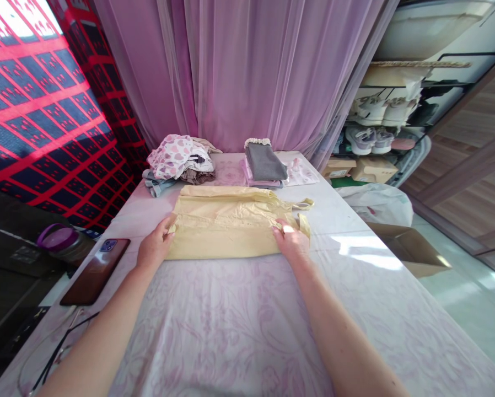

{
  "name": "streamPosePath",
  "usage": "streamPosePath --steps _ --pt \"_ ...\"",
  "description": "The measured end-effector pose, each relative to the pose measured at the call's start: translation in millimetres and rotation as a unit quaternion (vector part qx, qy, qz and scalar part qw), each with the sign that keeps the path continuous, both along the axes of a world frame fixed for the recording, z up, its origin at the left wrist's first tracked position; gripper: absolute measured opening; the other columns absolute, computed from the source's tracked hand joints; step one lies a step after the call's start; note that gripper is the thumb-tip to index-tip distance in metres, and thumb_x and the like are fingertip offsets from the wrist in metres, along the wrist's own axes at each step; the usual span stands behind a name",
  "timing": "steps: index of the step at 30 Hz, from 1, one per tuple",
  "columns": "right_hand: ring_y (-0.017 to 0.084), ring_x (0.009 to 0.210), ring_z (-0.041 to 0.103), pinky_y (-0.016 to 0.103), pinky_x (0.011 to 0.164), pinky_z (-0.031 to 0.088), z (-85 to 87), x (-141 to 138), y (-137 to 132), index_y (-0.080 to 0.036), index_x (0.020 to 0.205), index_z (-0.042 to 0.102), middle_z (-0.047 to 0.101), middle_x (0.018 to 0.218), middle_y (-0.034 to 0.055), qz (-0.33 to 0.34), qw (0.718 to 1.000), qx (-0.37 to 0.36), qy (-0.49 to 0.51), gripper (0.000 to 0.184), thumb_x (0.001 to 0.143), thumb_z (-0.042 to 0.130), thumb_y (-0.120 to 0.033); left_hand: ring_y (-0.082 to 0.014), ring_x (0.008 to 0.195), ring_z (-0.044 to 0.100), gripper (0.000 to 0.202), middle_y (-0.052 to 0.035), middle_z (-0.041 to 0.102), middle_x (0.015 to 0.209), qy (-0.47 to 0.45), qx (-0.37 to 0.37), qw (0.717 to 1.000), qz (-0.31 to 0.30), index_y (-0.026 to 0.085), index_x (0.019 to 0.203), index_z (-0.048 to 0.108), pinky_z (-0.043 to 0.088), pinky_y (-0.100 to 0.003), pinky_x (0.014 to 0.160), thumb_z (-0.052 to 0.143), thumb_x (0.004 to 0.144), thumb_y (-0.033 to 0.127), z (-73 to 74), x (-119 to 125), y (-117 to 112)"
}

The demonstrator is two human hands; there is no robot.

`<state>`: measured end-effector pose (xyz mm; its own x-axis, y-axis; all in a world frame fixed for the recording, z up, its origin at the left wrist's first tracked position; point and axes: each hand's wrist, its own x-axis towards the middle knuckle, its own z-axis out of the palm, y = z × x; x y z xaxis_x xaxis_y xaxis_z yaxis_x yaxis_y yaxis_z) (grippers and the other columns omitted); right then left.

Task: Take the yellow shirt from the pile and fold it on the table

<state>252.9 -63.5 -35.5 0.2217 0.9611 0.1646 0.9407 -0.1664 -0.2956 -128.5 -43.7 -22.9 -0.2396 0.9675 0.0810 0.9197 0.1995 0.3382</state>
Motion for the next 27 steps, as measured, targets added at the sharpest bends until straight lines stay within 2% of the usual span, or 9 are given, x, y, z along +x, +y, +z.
streamPosePath --steps 3,7,9,11,13,15,20,23,27 --pt "0.026 0.100 0.066 0.035 0.084 0.048 -0.5 0.2 -3.4 -0.019 0.125 0.065 0.071 0.111 0.0114 0.028 0.996 0.088 0.002 0.038 0.097 0.043 -0.034 -0.0264 0.096 0.069 0.054 -0.0074 0.069 0.119 0.031 0.007 1.000 0.002 0.025 0.143 0.047 0.053 -0.035 0.077 0.048 0.090 0.036 3.7 5.1 -7.9" --pt "0.025 0.113 0.059 0.038 0.095 0.043 1.5 -13.2 -14.2 -0.019 0.117 0.067 0.066 0.122 0.0120 0.117 0.973 0.197 0.006 0.032 0.096 0.045 -0.031 -0.0300 0.112 0.062 0.050 -0.0133 0.059 0.134 0.096 0.104 0.989 -0.038 0.020 0.136 0.054 0.051 -0.043 0.093 0.050 0.089 0.034 7.4 17.6 -19.5" --pt "0.024 0.113 0.058 0.038 0.095 0.042 1.6 -27.1 -20.6 -0.021 0.115 0.067 0.066 0.122 0.0107 0.177 0.964 0.200 0.014 0.029 0.096 0.046 -0.028 -0.0289 0.116 0.059 0.041 -0.0118 0.059 0.133 0.095 0.135 0.983 -0.084 0.020 0.125 0.062 0.047 -0.043 0.101 0.051 0.087 0.031 6.0 24.3 -21.6" --pt "0.024 0.114 0.057 0.038 0.095 0.042 0.2 -41.7 -26.8 -0.023 0.112 0.068 0.065 0.124 0.0095 0.242 0.952 0.185 0.018 0.026 0.095 0.049 -0.026 -0.0265 0.116 0.060 0.032 -0.0094 0.061 0.129 0.063 0.135 0.983 -0.111 0.021 0.113 0.067 0.046 -0.040 0.103 0.052 0.086 0.030 2.6 28.0 -21.5" --pt "0.024 0.117 0.056 0.040 0.096 0.042 -2.6 -53.2 -32.0 -0.025 0.107 0.070 0.065 0.126 0.0088 0.303 0.938 0.167 0.022 0.022 0.094 0.053 -0.026 -0.0247 0.117 0.059 0.030 -0.0090 0.062 0.126 0.021 0.133 0.986 -0.095 0.022 0.109 0.068 0.046 -0.038 0.103 0.052 0.085 0.030 -1.4 25.8 -21.5" --pt "0.025 0.119 0.054 0.041 0.098 0.041 -6.0 -60.0 -36.0 -0.025 0.102 0.071 0.064 0.126 0.0087 0.345 0.926 0.154 0.024 0.018 0.093 0.056 -0.026 -0.0238 0.118 0.058 0.031 -0.0095 0.062 0.125 -0.012 0.140 0.989 -0.052 0.021 0.109 0.068 0.047 -0.037 0.103 0.052 0.084 0.031 -4.5 17.6 -23.5" --pt "0.025 0.118 0.055 0.043 0.100 0.041 -11.0 -64.4 -40.2 -0.024 0.102 0.071 0.065 0.125 0.0092 0.359 0.921 0.147 0.027 0.016 0.090 0.061 -0.024 -0.0246 0.101 0.065 0.038 -0.0105 0.066 0.115 -0.044 0.093 0.994 0.041 0.020 0.113 0.067 0.051 -0.039 0.094 0.051 0.083 0.038 -5.2 -7.3 -37.1" --pt "0.025 0.117 0.056 0.042 0.099 0.042 -11.3 -66.3 -41.4 -0.024 0.100 0.072 0.066 0.123 0.0086 0.360 0.921 0.144 0.027 0.017 0.091 0.058 -0.021 -0.0255 0.095 0.067 0.043 -0.0093 0.073 0.103 -0.051 0.049 0.997 0.040 0.019 0.117 0.065 0.052 -0.038 0.087 0.047 0.086 0.041 -2.7 -10.4 -43.4" --pt "0.024 0.115 0.058 0.043 0.099 0.043 -11.8 -69.1 -43.0 -0.025 0.100 0.072 0.067 0.121 0.0081 0.366 0.920 0.136 0.033 0.020 0.093 0.053 -0.023 -0.0295 0.100 0.067 0.044 -0.0086 0.076 0.099 -0.020 0.031 0.998 0.043 0.022 0.118 0.067 0.050 -0.041 0.087 0.047 0.086 0.045 -0.6 -6.1 -45.8"
